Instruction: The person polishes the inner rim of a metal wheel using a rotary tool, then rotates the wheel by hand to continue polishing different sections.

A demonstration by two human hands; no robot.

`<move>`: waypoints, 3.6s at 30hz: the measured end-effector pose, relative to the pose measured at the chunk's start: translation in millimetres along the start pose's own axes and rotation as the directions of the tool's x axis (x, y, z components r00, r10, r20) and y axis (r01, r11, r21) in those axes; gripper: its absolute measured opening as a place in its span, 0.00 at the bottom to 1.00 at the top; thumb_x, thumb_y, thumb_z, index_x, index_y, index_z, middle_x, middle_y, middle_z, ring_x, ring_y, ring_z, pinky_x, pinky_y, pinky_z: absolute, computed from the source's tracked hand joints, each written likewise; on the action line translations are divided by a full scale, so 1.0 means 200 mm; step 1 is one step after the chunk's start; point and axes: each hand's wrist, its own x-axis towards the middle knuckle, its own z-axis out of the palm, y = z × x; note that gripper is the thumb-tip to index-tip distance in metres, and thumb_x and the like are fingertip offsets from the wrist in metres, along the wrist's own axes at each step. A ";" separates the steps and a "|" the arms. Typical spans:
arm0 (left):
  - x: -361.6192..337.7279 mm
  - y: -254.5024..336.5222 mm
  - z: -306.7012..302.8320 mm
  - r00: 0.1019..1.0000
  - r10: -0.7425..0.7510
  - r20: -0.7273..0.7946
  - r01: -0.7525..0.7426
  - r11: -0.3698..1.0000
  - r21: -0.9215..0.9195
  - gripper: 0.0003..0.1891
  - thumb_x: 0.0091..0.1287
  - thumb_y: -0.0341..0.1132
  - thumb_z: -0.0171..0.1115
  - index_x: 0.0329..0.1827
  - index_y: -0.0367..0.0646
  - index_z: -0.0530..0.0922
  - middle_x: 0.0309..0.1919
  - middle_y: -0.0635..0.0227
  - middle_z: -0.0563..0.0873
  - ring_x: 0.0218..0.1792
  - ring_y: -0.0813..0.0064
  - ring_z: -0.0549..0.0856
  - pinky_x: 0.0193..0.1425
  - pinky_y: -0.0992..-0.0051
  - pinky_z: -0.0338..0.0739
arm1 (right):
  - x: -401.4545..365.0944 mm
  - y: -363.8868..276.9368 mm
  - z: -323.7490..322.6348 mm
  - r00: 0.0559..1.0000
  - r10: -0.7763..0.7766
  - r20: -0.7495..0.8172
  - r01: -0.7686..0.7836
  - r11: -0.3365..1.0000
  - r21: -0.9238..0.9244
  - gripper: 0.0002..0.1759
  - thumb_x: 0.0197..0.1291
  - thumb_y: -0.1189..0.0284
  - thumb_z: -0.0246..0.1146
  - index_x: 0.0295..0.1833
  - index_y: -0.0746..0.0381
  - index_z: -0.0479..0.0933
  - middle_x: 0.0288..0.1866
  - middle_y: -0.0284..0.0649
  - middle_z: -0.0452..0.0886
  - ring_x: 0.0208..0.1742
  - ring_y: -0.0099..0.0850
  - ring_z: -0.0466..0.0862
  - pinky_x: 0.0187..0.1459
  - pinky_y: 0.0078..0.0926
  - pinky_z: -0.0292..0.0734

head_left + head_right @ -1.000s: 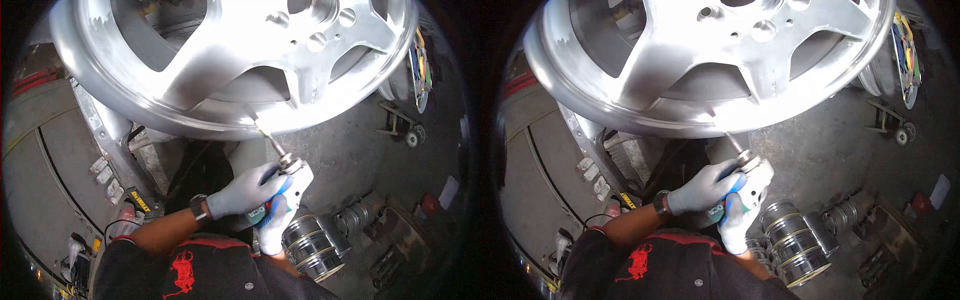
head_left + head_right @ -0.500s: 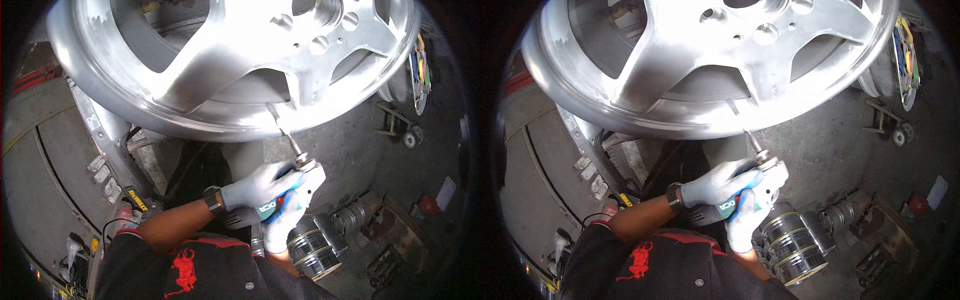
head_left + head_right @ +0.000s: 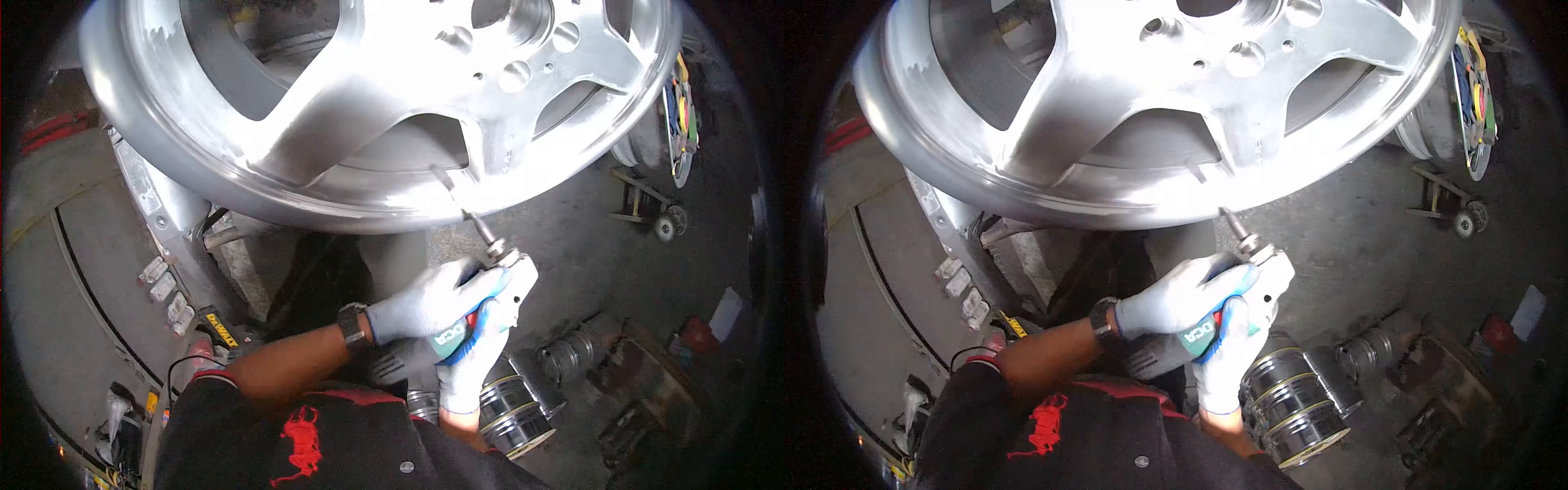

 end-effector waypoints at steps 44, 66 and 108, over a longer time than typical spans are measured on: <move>-0.22 0.07 -0.13 0.999 -0.048 -0.023 0.047 0.998 -0.051 0.26 0.83 0.48 0.51 0.69 0.32 0.76 0.55 0.58 0.87 0.57 0.74 0.83 0.66 0.69 0.76 | -0.15 0.02 0.13 0.988 0.151 0.036 -0.151 0.989 0.004 0.43 0.55 0.80 0.68 0.76 0.69 0.59 0.65 0.47 0.73 0.65 0.33 0.76 0.68 0.36 0.71; -0.13 0.03 -0.03 0.989 0.003 -0.145 -0.008 0.999 -0.036 0.22 0.83 0.45 0.55 0.64 0.33 0.78 0.51 0.53 0.89 0.55 0.71 0.86 0.62 0.67 0.78 | -0.06 0.01 0.08 0.992 0.034 0.119 -0.043 0.996 0.077 0.28 0.71 0.58 0.58 0.63 0.71 0.74 0.58 0.46 0.75 0.58 0.33 0.76 0.62 0.36 0.71; -0.10 -0.01 -0.04 0.999 0.042 -0.023 -0.041 0.998 0.038 0.21 0.83 0.45 0.54 0.61 0.33 0.78 0.40 0.50 0.89 0.44 0.68 0.90 0.52 0.62 0.80 | -0.09 0.06 0.04 0.994 0.058 0.093 -0.061 0.998 0.030 0.26 0.74 0.59 0.58 0.64 0.71 0.74 0.52 0.42 0.80 0.53 0.29 0.80 0.58 0.33 0.75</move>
